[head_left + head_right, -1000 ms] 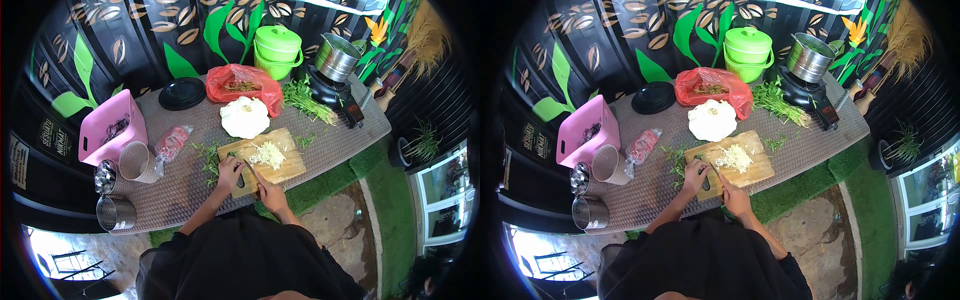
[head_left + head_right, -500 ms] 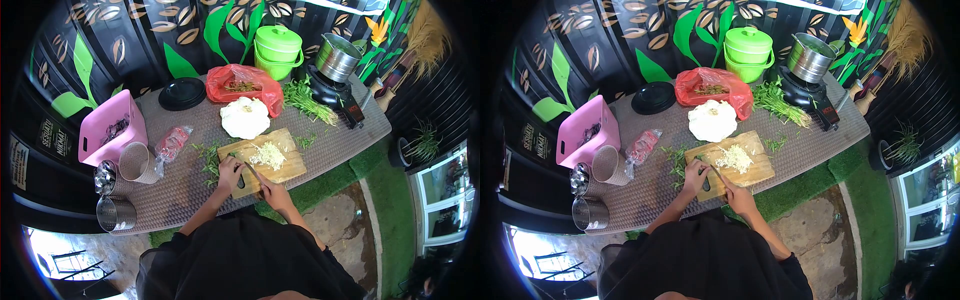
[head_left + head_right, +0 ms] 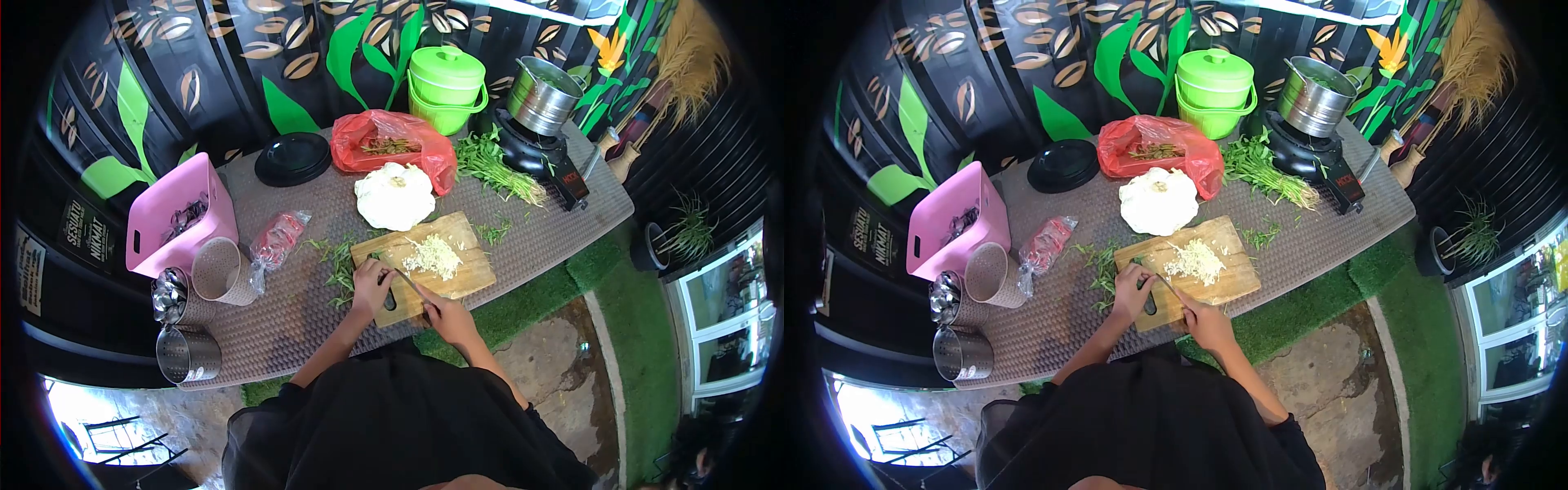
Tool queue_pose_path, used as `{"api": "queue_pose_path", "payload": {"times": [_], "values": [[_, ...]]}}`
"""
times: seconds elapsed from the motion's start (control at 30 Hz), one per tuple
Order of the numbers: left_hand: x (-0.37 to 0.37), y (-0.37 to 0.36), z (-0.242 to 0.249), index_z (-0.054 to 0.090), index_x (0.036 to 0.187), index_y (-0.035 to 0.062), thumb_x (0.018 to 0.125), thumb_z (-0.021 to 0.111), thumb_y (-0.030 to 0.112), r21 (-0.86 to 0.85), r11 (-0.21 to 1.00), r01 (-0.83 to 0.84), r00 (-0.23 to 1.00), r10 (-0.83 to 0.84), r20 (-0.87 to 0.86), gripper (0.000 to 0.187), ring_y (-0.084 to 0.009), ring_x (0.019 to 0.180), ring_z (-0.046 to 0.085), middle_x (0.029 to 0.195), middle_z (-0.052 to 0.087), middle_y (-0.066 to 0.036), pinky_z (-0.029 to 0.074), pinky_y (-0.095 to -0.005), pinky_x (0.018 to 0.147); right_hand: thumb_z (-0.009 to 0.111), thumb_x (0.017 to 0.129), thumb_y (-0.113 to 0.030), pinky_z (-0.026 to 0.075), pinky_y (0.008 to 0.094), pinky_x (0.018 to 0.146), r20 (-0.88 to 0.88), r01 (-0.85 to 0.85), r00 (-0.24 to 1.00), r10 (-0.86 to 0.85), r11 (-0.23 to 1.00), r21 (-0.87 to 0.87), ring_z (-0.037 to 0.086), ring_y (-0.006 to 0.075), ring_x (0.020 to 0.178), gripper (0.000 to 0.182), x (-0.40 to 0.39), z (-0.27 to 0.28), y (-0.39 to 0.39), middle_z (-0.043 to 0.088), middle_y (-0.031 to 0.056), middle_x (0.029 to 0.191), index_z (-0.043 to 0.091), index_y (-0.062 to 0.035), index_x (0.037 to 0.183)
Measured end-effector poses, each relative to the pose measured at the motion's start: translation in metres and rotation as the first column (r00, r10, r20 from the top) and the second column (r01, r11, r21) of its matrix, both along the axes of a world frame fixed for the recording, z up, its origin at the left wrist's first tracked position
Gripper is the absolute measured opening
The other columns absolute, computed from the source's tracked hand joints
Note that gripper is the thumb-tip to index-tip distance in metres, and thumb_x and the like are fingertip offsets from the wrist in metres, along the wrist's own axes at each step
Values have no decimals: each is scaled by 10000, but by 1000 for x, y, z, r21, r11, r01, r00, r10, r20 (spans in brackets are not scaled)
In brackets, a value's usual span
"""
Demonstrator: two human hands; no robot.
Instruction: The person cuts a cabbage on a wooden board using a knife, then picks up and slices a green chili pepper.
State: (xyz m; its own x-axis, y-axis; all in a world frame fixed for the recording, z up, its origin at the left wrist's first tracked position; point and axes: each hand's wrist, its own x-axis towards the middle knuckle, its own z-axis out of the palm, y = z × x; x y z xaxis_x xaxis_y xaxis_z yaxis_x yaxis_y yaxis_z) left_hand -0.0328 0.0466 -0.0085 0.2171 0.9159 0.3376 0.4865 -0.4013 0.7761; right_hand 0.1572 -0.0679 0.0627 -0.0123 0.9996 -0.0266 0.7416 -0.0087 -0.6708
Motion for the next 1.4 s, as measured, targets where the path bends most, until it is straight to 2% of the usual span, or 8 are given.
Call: {"api": "queue_pose_path", "payload": {"times": [0.13,0.23,0.3,0.4,0.83,1.0,1.17,1.4], "values": [[4,-1,6,680,961,98,874,698,105,-61,998,-6,1000,8,17,89,-236,901,607,938,599,-46,426,-390,863,638,908,-188,556,464,684,193,61,978,-78,994,92,687,369,835,510,10,15,-11,703,169,916,559,-275,1404],[7,-7,25,697,1096,136,883,640,45,141,987,82,993,-68,-101,238,-263,1061,574,1101,610,-75,397,-441,973,670,881,-188,548,468,655,238,96,963,-128,985,141,695,359,802,512,18,17,-12,699,156,890,551,-234,1377],[11,-17,48,669,1233,264,872,584,43,188,923,336,887,-243,-392,431,-297,1273,457,1373,511,-52,278,-534,1078,682,871,-193,543,470,640,245,124,958,-149,986,115,694,361,784,500,17,24,-10,700,153,880,533,-204,1348],[22,-26,64,648,1288,324,864,573,87,112,867,485,786,-376,-490,492,-310,1402,339,1534,382,-25,161,-577,1130,698,857,-199,534,474,616,271,148,947,-171,984,103,692,365,752,466,17,27,-10,699,151,857,498,-154,1276],[13,-10,35,608,1333,275,864,632,237,175,946,274,846,-150,-511,471,-300,1450,276,1561,340,-80,118,-608,1139,744,805,-177,528,461,616,260,156,949,-181,981,115,687,359,746,400,38,43,-27,691,133,800,479,-122,1099],[16,-9,36,652,1226,229,905,628,229,190,966,173,904,-80,-420,322,-289,1391,369,1464,465,-47,158,-557,1131,729,842,-195,523,460,638,99,249,961,-259,963,99,683,369,757,331,50,39,-34,688,137,800,520,-107,1083],[33,9,44,660,1191,195,906,626,153,203,942,266,922,-188,-339,290,-260,1281,483,1313,575,-41,261,-491,1098,704,881,-193,507,440,639,-176,432,893,-414,898,82,679,377,745,252,56,20,-37,672,147,775,568,-63,1050],[80,51,59,655,1227,174,913,628,141,237,815,528,797,-380,-469,317,-249,1214,528,1268,611,-37,362,-436,1035,714,894,-155,441,333,555,-417,552,779,-469,828,99,550,183,564,239,59,-27,-51,588,91,664,583,-35,1053]]}}
